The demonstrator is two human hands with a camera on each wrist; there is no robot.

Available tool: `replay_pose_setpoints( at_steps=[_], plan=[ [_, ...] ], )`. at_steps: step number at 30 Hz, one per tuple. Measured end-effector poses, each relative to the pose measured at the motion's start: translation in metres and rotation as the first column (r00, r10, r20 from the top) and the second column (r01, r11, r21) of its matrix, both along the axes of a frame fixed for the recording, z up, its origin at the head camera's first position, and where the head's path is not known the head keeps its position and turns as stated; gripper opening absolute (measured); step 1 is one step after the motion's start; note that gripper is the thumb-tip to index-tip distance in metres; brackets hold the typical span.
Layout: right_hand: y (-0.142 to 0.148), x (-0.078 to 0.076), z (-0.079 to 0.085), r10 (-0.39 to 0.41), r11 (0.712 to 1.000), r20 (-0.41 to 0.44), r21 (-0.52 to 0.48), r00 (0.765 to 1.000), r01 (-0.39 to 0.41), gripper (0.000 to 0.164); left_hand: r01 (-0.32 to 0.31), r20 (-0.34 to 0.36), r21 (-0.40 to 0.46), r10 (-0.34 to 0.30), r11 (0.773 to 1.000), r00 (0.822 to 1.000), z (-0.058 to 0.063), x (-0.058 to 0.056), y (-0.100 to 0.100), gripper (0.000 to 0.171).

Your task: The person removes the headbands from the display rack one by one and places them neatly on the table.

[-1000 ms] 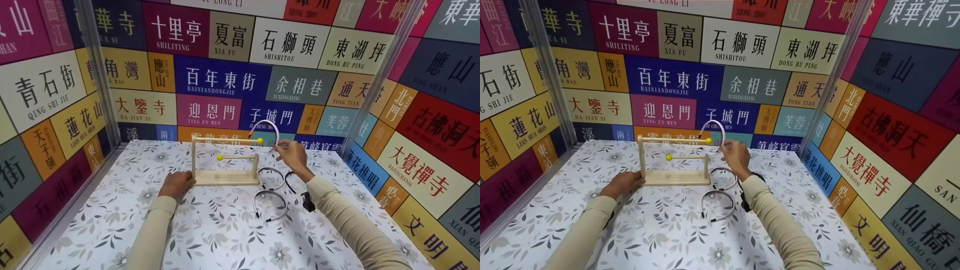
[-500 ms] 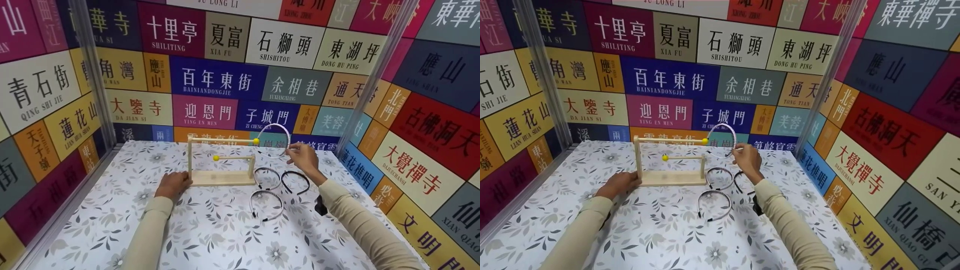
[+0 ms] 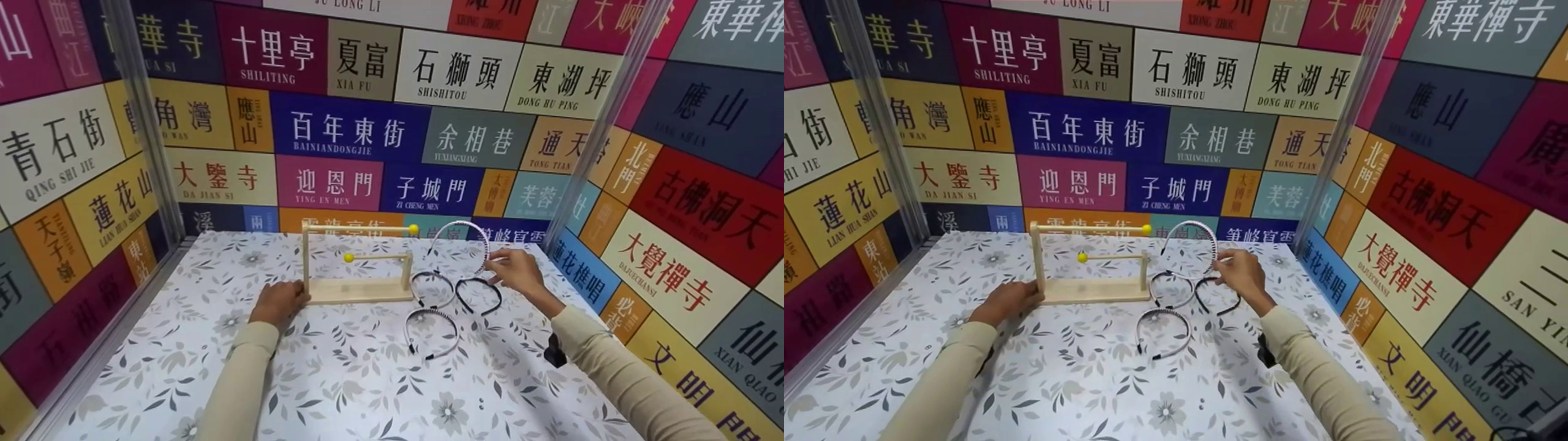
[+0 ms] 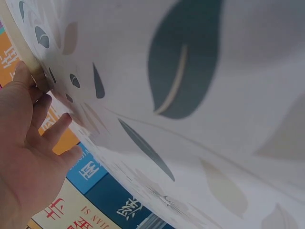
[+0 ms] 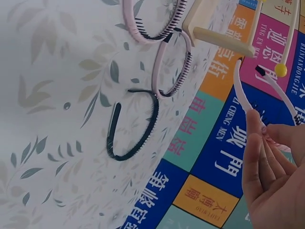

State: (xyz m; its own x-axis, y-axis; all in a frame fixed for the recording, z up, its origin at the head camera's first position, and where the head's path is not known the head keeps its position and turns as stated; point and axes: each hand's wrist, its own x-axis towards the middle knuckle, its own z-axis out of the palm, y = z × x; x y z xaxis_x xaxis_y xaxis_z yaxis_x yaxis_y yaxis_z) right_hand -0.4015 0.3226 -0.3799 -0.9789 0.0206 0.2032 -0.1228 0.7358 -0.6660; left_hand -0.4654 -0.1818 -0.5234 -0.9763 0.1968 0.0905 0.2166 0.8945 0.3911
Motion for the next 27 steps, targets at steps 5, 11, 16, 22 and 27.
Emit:
replay_pose_setpoints(
  at_steps=[5, 11, 16, 22, 27],
  plan=[
    [0.023, 0.008, -0.001, 0.056, 0.996, 0.083, -0.067, 0.995, -0.05, 0.04, -0.017, 0.035, 0.015, 0.017, 1.0, 0.999, 0.002, 0.0, 0.001, 0.024],
    [0.05, 0.015, -0.011, 0.096, 0.992, 0.203, -0.095, 0.975, -0.078, 0.042, -0.02, 0.041, 0.025, 0.019, 0.999, 0.999, 0.002, -0.002, 0.0, 0.025],
    [0.071, 0.022, -0.023, 0.158, 0.985, 0.284, -0.106, 0.946, -0.133, 0.044, -0.008, 0.006, 0.023, 0.008, 1.0, 1.0, 0.001, -0.001, 0.0, 0.023],
    [0.096, 0.03, -0.037, 0.227, 0.973, 0.373, -0.135, 0.9, -0.189, 0.041, 0.018, -0.039, -0.031, -0.02, 0.999, 0.999, 0.0, 0.001, -0.001, 0.024],
    [0.108, 0.036, -0.047, 0.269, 0.963, 0.442, -0.147, 0.856, -0.226, 0.035, 0.01, -0.018, -0.044, -0.011, 0.999, 1.0, 0.002, 0.0, 0.0, 0.024]
  ],
)
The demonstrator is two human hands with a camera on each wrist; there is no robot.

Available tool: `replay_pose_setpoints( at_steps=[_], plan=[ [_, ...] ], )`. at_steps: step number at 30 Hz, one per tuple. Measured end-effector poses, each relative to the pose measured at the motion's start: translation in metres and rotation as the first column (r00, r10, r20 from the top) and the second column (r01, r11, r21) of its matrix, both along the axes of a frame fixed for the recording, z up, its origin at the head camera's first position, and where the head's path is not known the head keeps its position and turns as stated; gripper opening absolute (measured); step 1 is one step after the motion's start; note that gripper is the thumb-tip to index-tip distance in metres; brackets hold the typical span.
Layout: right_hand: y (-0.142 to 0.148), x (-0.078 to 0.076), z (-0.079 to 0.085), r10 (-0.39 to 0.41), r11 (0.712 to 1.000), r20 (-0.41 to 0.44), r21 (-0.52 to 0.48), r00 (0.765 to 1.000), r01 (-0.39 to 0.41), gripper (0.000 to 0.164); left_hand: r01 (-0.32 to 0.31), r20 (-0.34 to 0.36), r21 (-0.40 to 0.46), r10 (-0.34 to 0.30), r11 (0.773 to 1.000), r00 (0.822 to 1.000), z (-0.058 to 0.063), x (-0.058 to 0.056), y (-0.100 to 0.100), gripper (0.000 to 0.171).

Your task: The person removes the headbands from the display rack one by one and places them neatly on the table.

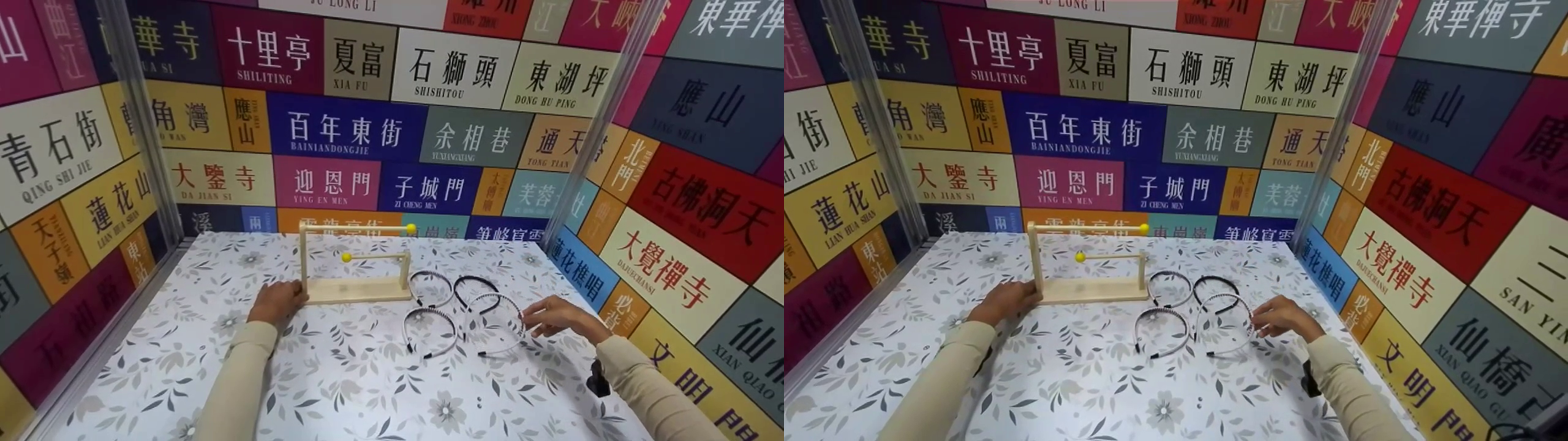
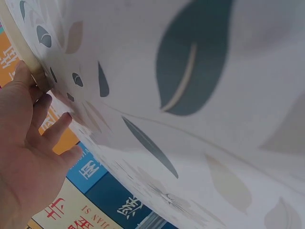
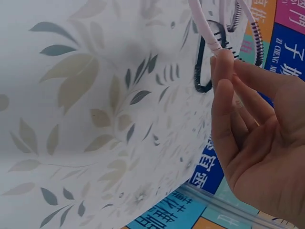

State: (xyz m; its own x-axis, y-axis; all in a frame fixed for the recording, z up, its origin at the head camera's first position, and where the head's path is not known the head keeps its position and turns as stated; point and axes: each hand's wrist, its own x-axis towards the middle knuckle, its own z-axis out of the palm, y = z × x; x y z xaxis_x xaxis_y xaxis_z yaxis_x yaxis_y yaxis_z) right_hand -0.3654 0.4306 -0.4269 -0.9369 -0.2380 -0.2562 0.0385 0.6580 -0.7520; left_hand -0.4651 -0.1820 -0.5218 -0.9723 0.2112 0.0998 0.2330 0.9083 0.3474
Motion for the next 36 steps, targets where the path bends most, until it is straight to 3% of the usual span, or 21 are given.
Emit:
replay_pose_setpoints(
  at_steps=[8, 16, 19, 25, 31, 36],
  plan=[
    [0.0, 0.0, -0.019, -0.003, 0.998, 0.021, 0.071, 1.0, 0.002, 0.04, -0.007, 0.024, 0.017, 0.006, 1.0, 1.0, -0.002, -0.002, -0.001, 0.024],
    [-0.008, -0.002, -0.042, -0.052, 0.992, -0.045, 0.115, 0.998, 0.057, 0.036, -0.008, 0.01, 0.063, 0.008, 0.998, 1.0, -0.002, 0.001, 0.0, 0.024],
    [-0.01, -0.004, -0.048, -0.045, 0.989, -0.106, 0.134, 0.993, 0.06, 0.032, -0.006, -0.004, 0.059, 0.007, 0.998, 1.0, -0.001, 0.002, 0.0, 0.023],
    [-0.013, -0.008, -0.057, 0.015, 0.974, -0.304, 0.221, 0.953, 0.056, 0.024, 0.004, -0.02, 0.041, -0.003, 0.999, 1.0, -0.001, 0.001, -0.001, 0.023],
    [-0.015, -0.005, -0.059, 0.067, 0.966, -0.408, 0.256, 0.91, 0.044, 0.02, 0.001, -0.012, 0.032, -0.001, 0.999, 1.0, -0.001, 0.0, -0.001, 0.024],
    [-0.017, -0.004, -0.056, -0.002, 0.969, -0.359, 0.231, 0.933, 0.091, 0.021, -0.011, 0.027, 0.043, 0.01, 0.999, 1.0, -0.001, -0.001, 0.0, 0.027]
  ],
)
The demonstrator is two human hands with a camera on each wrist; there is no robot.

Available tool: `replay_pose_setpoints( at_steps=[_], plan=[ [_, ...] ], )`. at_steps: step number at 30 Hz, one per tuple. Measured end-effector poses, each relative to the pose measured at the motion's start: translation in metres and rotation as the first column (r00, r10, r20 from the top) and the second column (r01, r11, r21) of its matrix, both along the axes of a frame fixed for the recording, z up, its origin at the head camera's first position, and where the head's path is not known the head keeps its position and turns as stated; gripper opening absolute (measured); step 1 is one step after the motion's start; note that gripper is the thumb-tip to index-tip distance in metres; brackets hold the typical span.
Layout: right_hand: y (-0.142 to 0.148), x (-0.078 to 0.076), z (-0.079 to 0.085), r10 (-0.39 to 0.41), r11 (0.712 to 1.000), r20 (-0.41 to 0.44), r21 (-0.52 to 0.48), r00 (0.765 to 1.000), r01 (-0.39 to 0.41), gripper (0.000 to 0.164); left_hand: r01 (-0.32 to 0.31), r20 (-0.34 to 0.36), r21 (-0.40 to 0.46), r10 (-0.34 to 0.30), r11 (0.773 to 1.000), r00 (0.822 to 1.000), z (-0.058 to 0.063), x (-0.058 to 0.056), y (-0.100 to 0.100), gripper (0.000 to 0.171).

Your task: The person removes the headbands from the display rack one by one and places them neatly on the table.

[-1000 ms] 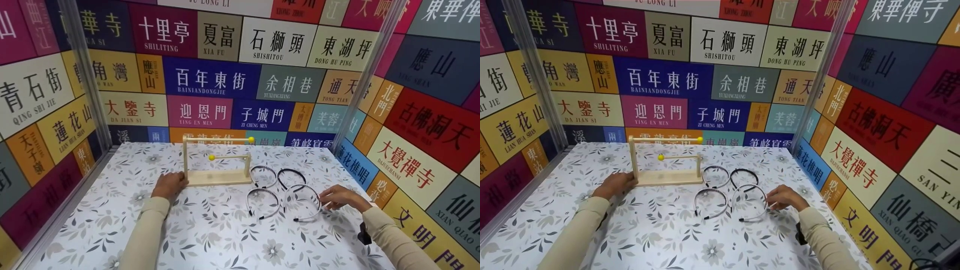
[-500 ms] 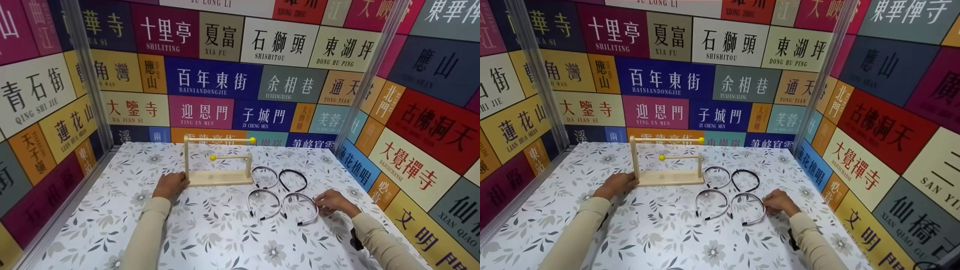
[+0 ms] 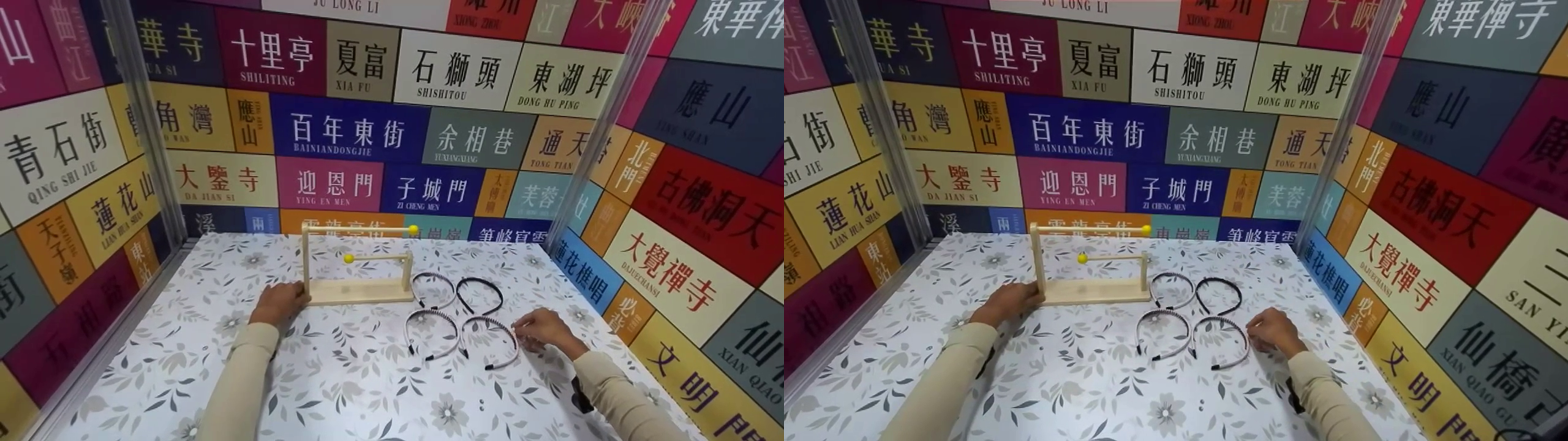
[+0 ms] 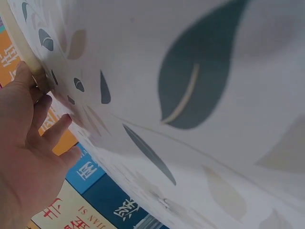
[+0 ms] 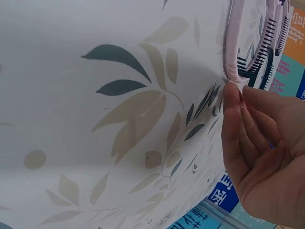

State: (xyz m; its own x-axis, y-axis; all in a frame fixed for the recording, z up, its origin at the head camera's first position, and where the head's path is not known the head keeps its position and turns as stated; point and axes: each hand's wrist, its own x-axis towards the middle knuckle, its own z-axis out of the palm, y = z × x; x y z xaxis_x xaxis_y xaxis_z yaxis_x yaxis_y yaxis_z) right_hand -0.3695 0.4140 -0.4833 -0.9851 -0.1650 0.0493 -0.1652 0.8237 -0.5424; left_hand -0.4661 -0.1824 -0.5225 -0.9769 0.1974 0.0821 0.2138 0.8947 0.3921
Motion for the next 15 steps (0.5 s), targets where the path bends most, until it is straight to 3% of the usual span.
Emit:
replay_pose_setpoints(
  at_steps=[4, 12, 15],
  plan=[
    [0.001, -0.005, 0.004, -0.042, 0.999, 0.049, -0.029, 0.998, 0.044, 0.026, -0.01, 0.044, 0.042, 0.008, 0.999, 0.999, -0.001, -0.001, -0.001, 0.028],
    [-0.004, -0.016, 0.025, -0.065, 0.996, 0.05, -0.063, 0.997, 0.068, 0.033, -0.033, 0.083, 0.118, 0.023, 0.992, 0.996, -0.001, -0.003, -0.002, 0.028],
    [-0.008, -0.02, 0.033, -0.072, 0.996, 0.032, -0.045, 0.997, 0.073, 0.034, -0.041, 0.081, 0.109, 0.033, 0.993, 0.996, 0.002, -0.001, -0.004, 0.039]
  ],
)
